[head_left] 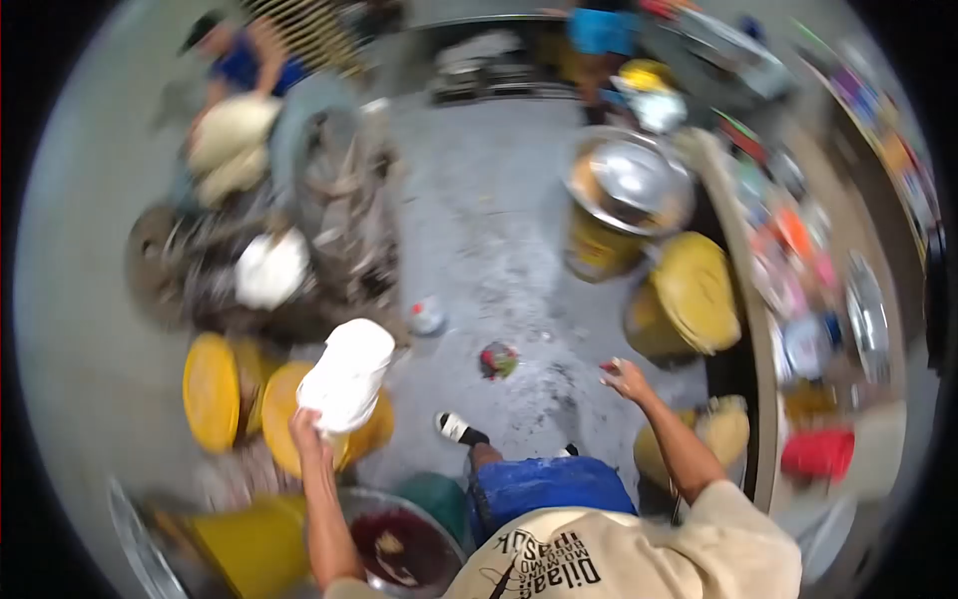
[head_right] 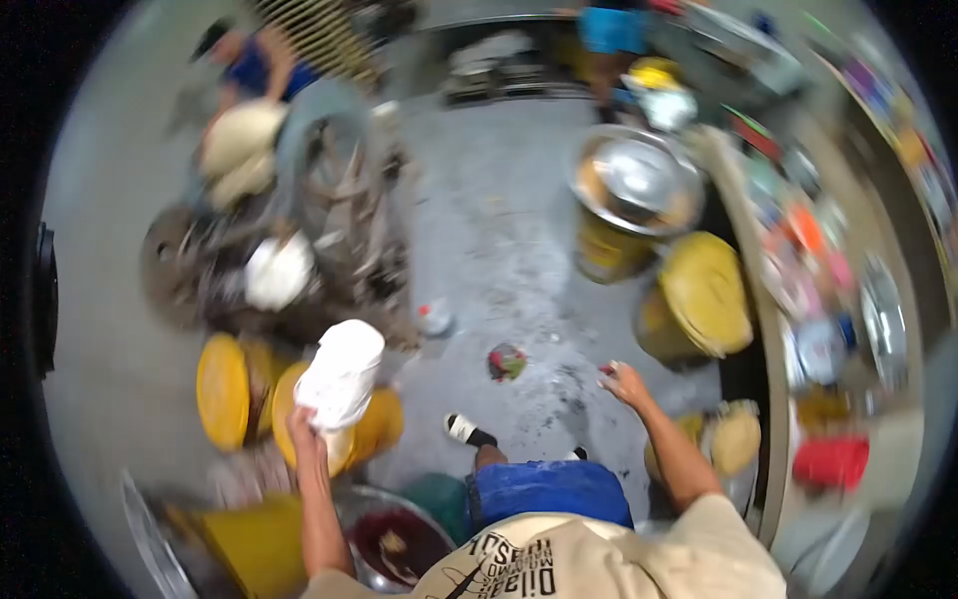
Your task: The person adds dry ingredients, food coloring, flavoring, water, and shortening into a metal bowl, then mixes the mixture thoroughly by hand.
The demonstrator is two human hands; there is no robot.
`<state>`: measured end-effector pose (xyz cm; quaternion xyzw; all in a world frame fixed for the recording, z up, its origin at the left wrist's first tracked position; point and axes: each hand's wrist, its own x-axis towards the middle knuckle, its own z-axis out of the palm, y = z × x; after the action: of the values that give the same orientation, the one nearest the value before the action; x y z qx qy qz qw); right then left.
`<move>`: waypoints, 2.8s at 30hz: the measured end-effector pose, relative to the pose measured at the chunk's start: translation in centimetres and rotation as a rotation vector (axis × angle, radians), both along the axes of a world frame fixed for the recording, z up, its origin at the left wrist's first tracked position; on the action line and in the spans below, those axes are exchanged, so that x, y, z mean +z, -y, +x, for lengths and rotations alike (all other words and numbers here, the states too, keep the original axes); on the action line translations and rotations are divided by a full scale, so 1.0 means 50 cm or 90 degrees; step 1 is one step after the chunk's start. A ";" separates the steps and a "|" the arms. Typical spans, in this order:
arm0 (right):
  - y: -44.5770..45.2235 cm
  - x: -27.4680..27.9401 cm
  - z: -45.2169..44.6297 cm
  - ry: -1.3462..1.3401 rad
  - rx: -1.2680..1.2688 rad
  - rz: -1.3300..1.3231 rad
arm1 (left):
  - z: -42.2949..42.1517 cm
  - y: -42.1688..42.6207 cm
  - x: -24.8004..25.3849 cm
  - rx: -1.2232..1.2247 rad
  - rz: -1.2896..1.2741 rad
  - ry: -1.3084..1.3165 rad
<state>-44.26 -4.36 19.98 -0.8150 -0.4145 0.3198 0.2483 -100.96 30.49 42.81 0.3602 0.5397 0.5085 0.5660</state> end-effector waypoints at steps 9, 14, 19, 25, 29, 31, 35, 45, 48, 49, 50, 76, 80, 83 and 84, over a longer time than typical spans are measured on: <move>0.548 0.219 0.035 -0.108 -0.420 0.148 | 0.639 0.238 0.170 -0.535 -0.040 0.054; 0.732 0.324 0.001 -0.152 -0.586 0.230 | 1.018 0.476 0.321 -0.720 -0.049 0.092; 0.843 0.382 0.008 -0.122 -0.720 0.326 | 1.364 0.688 0.458 -0.905 0.053 0.070; 0.926 0.511 0.113 -0.017 -0.800 0.435 | 1.729 0.985 0.590 -1.037 0.114 0.023; 0.966 0.560 0.232 0.087 -0.942 0.491 | 1.892 1.180 0.635 -1.106 0.341 0.034; 0.974 0.579 0.316 0.013 -1.077 0.598 | 1.944 1.255 0.667 -1.007 0.647 -0.194; 0.993 0.655 0.450 -0.069 -1.216 0.735 | 2.070 1.400 0.652 -0.860 1.025 -0.344; 1.038 0.637 0.608 -0.024 -1.301 0.912 | 2.119 1.609 0.561 -0.868 1.724 0.002; 1.041 0.636 0.613 -0.050 -1.310 0.956 | 2.141 1.630 0.571 -0.859 1.766 0.042; 1.047 0.635 0.613 -0.058 -1.300 0.961 | 2.145 1.632 0.581 -0.853 1.763 0.037; 1.053 0.632 0.612 -0.067 -1.290 0.967 | 2.151 1.630 0.589 -0.852 1.764 0.059; 1.046 0.624 0.589 -0.050 -1.206 1.018 | 2.076 1.593 0.676 -0.726 1.798 0.230; 1.043 0.630 0.588 -0.043 -1.227 0.994 | 2.062 1.584 0.694 -0.712 1.793 0.264; 1.057 0.623 0.594 -0.050 -1.237 0.992 | 2.064 1.594 0.712 -0.716 1.784 0.252; 1.056 0.619 0.589 -0.045 -1.234 0.989 | 2.059 1.598 0.716 -0.730 1.783 0.233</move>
<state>-14.82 -57.14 50.95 -0.4132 0.2853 -0.3035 0.8098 1.99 -49.39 78.59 0.6781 -0.6447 0.3496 -0.0482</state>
